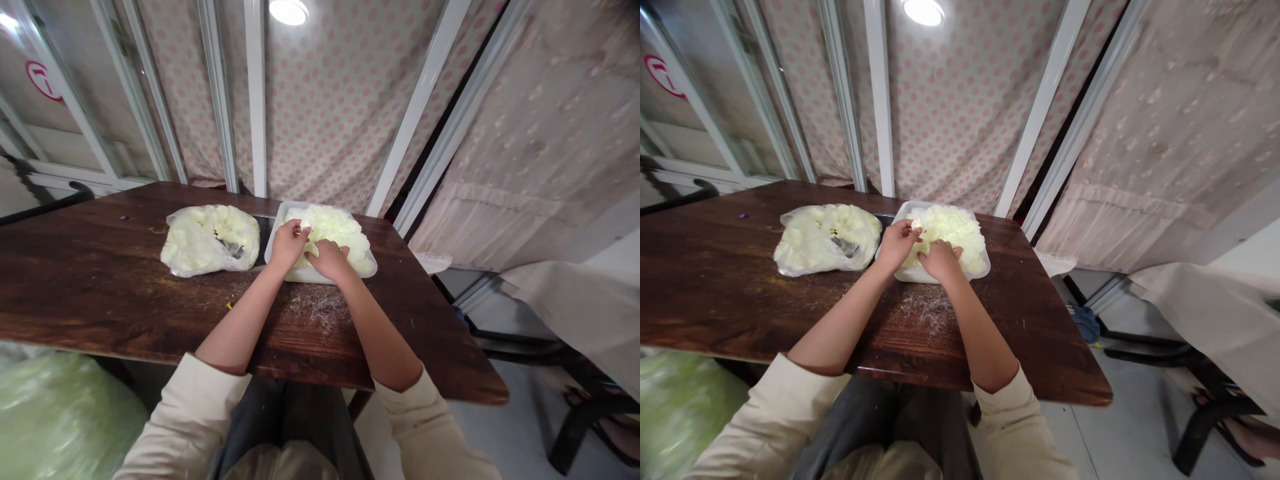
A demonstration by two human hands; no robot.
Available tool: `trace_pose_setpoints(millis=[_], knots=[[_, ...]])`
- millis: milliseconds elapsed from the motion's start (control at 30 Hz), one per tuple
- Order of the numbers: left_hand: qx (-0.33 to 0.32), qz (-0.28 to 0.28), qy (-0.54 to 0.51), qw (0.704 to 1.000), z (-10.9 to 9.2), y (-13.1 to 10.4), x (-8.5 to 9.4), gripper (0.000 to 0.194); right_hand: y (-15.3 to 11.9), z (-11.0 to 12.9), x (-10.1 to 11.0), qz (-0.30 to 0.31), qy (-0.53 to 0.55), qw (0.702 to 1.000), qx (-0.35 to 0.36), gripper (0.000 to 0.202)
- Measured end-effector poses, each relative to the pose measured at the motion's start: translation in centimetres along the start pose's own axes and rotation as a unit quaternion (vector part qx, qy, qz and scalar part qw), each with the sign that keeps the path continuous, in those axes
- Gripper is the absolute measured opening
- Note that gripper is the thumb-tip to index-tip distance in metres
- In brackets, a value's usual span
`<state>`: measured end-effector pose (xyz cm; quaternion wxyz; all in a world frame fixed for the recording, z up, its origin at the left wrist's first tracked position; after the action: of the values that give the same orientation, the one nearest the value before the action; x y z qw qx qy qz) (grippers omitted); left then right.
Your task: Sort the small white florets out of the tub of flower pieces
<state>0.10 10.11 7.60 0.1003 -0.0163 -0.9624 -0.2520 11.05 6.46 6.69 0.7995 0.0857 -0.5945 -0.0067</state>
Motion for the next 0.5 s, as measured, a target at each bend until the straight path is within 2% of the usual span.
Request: trace_pose_setpoints(millis=[133, 267, 400, 500], knots=[[-0.027, -0.027, 0.01, 0.999, -0.3, -0.2, 0.2, 0.019, -0.5, 0.6, 0.7, -0.068, 0.047, 0.996, 0.045, 0.033], [-0.05, -0.073, -0.003, 0.996, 0.0, -0.1, 0.6, 0.024, -0.4, -0.3, 1.7, -0.165, 0.197, 0.965, 0.054, 0.029], [-0.046, -0.089, 0.0, 0.995, 0.5, 0.1, 0.7, 0.025, 0.3, -2.2, 1.5, -0.178, 0.359, 0.915, 0.044, 0.024], [-0.043, -0.079, 0.008, 0.996, 0.5, 0.1, 0.5, 0.026, 0.6, -3.1, 1.3, -0.193, 0.408, 0.892, 0.024, 0.02]])
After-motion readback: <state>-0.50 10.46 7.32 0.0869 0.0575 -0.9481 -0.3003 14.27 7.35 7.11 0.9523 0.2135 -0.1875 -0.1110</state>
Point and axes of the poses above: each hand's wrist, its own y-axis towards the middle knuckle, its own x-axis out of the back of the hand, z = x × y, the point moved 5 cm from there along y, towards the middle knuckle, and after that the axes turned 5 degrees about z, right-handed, at the moved point
